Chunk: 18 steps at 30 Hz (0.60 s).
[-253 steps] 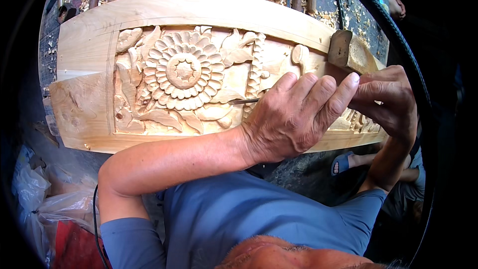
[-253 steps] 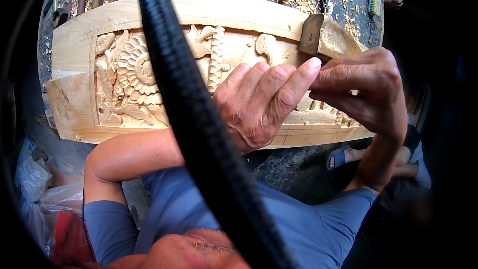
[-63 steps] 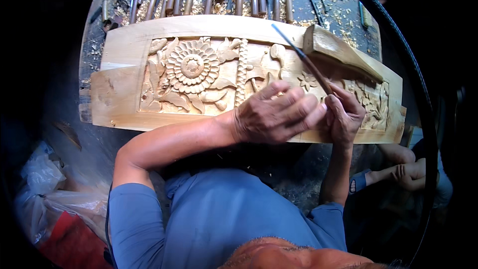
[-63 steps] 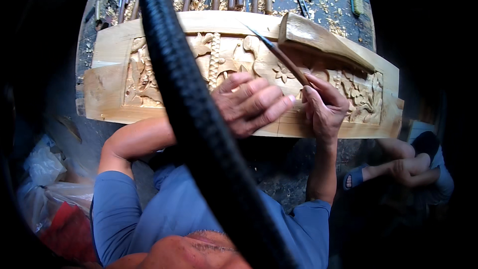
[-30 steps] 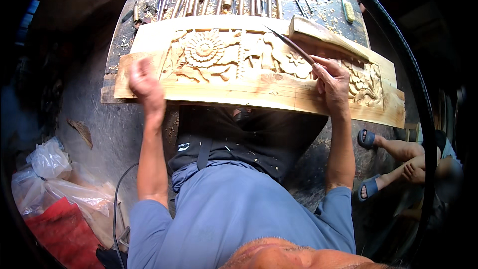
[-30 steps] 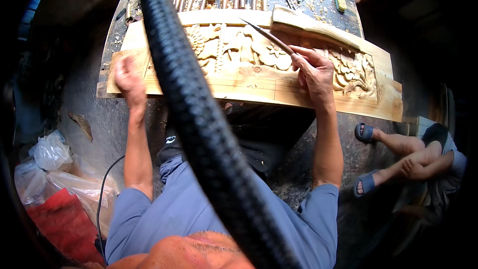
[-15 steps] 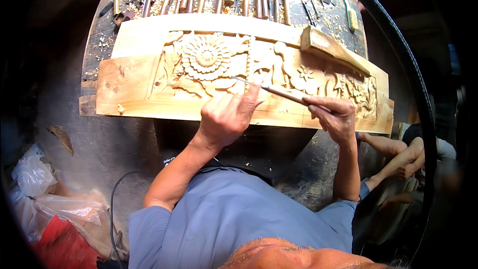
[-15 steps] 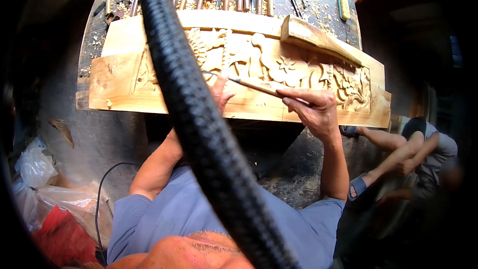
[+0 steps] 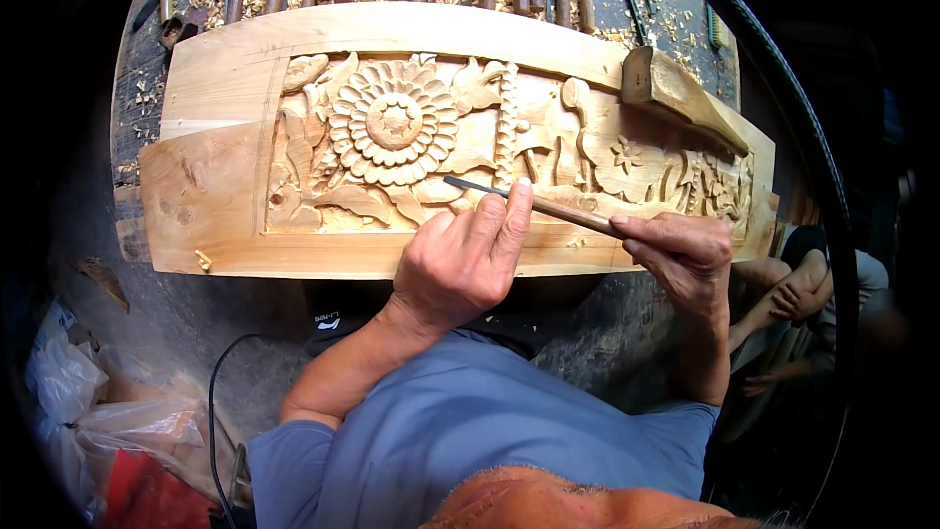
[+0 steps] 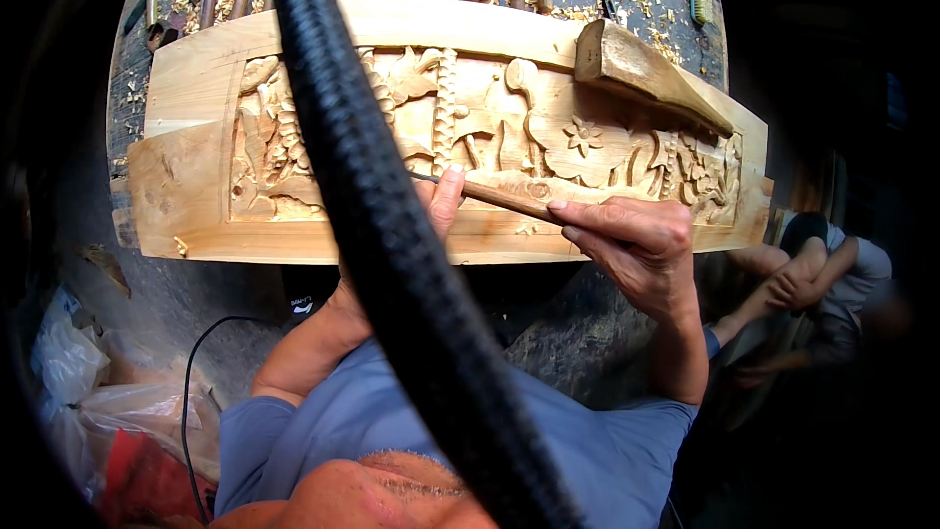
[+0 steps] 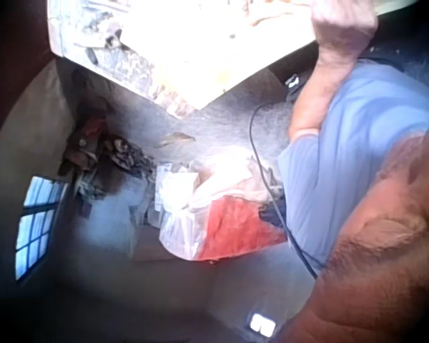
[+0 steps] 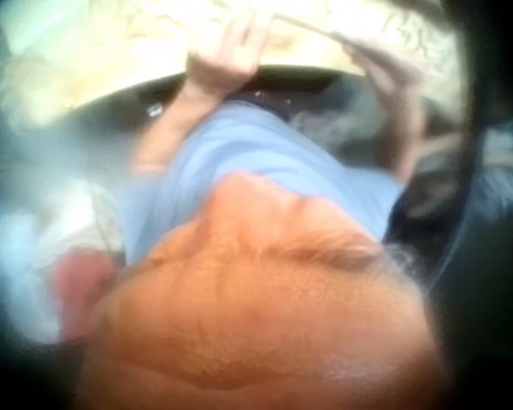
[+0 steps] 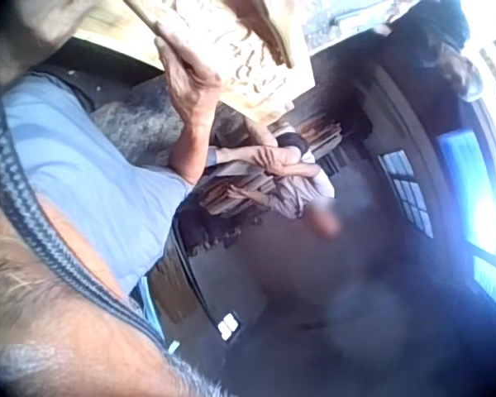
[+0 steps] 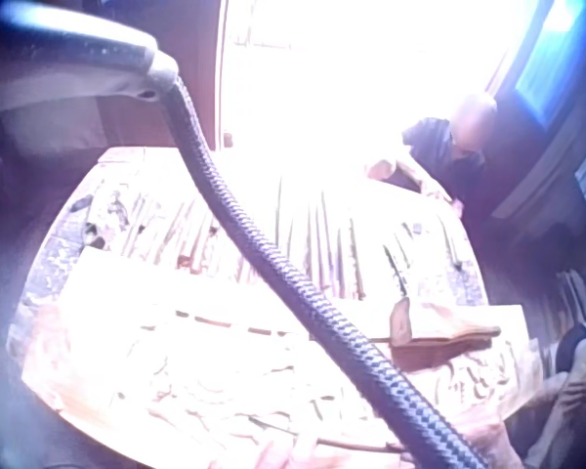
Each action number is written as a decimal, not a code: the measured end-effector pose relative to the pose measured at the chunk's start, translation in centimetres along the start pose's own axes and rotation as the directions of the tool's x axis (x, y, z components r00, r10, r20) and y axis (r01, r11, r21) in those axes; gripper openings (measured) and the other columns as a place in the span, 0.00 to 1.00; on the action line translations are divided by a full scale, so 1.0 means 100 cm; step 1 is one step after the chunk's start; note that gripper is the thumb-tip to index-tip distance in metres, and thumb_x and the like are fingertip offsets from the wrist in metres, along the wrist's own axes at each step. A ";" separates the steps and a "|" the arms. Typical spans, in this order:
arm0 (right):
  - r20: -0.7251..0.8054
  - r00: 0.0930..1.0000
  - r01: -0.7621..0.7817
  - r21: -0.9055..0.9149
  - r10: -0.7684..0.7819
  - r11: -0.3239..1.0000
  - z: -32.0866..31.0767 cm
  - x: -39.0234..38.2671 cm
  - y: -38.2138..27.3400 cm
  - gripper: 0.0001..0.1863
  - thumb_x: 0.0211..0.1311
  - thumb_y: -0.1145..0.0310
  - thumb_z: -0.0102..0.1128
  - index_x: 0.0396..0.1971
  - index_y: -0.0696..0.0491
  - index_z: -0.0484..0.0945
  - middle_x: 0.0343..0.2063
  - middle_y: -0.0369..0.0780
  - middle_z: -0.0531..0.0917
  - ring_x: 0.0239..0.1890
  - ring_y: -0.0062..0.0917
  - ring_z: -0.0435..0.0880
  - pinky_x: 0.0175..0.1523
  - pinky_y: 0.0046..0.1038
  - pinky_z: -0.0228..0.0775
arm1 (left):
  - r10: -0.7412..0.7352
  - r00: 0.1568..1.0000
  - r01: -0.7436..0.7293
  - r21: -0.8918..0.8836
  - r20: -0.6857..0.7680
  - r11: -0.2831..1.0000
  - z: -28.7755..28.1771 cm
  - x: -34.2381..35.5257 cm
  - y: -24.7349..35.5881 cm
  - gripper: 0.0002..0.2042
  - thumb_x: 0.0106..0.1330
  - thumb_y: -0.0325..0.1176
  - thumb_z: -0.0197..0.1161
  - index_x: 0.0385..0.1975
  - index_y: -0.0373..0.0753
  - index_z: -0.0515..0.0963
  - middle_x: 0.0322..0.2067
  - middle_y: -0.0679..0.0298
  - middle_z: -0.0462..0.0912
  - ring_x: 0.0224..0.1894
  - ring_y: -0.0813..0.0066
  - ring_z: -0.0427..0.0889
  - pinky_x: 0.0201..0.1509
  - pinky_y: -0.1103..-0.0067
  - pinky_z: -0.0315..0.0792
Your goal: The person carves a floral and decorative pattern into a wooden panel using a chisel and a wooden mallet, occasionally picking up different chisels from a table and blowing away wood shavings.
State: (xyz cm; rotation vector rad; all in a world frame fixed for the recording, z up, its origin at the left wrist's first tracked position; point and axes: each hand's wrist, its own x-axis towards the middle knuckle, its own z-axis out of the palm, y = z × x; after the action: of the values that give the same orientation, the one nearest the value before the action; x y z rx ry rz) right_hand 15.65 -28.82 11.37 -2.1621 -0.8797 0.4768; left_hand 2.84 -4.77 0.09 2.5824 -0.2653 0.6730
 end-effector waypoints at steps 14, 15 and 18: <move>0.092 0.995 -0.030 -0.038 0.034 0.999 -0.017 0.024 -0.012 0.14 0.60 0.79 0.76 0.47 0.56 0.93 0.34 0.45 0.94 0.33 0.27 0.95 0.37 0.23 0.84 | -0.107 0.994 0.107 -0.036 0.013 0.994 0.002 0.006 0.003 0.24 0.61 0.22 0.63 0.60 0.28 0.82 0.36 0.63 0.80 0.22 0.80 0.72 0.25 0.80 0.66; 0.094 0.995 -0.029 -0.028 0.031 0.999 -0.016 0.025 -0.010 0.14 0.60 0.78 0.77 0.47 0.56 0.93 0.34 0.44 0.94 0.32 0.26 0.94 0.36 0.23 0.84 | -0.124 0.992 0.124 -0.055 -0.008 0.991 0.005 0.005 0.004 0.24 0.61 0.22 0.63 0.60 0.27 0.81 0.36 0.63 0.80 0.22 0.80 0.73 0.25 0.79 0.66; 0.100 0.995 -0.022 -0.016 0.024 1.000 -0.018 0.025 -0.003 0.15 0.60 0.78 0.77 0.48 0.55 0.93 0.32 0.44 0.94 0.29 0.24 0.93 0.34 0.22 0.82 | -0.125 0.992 0.124 -0.052 -0.012 0.991 0.005 0.006 0.003 0.24 0.61 0.22 0.64 0.60 0.27 0.81 0.36 0.63 0.80 0.22 0.80 0.73 0.25 0.79 0.67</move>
State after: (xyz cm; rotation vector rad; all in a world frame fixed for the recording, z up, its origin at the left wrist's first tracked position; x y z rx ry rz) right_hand 18.23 -27.79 12.65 -2.1796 -0.9163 0.5969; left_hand 3.50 -5.29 0.16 2.5202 -0.1130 0.6324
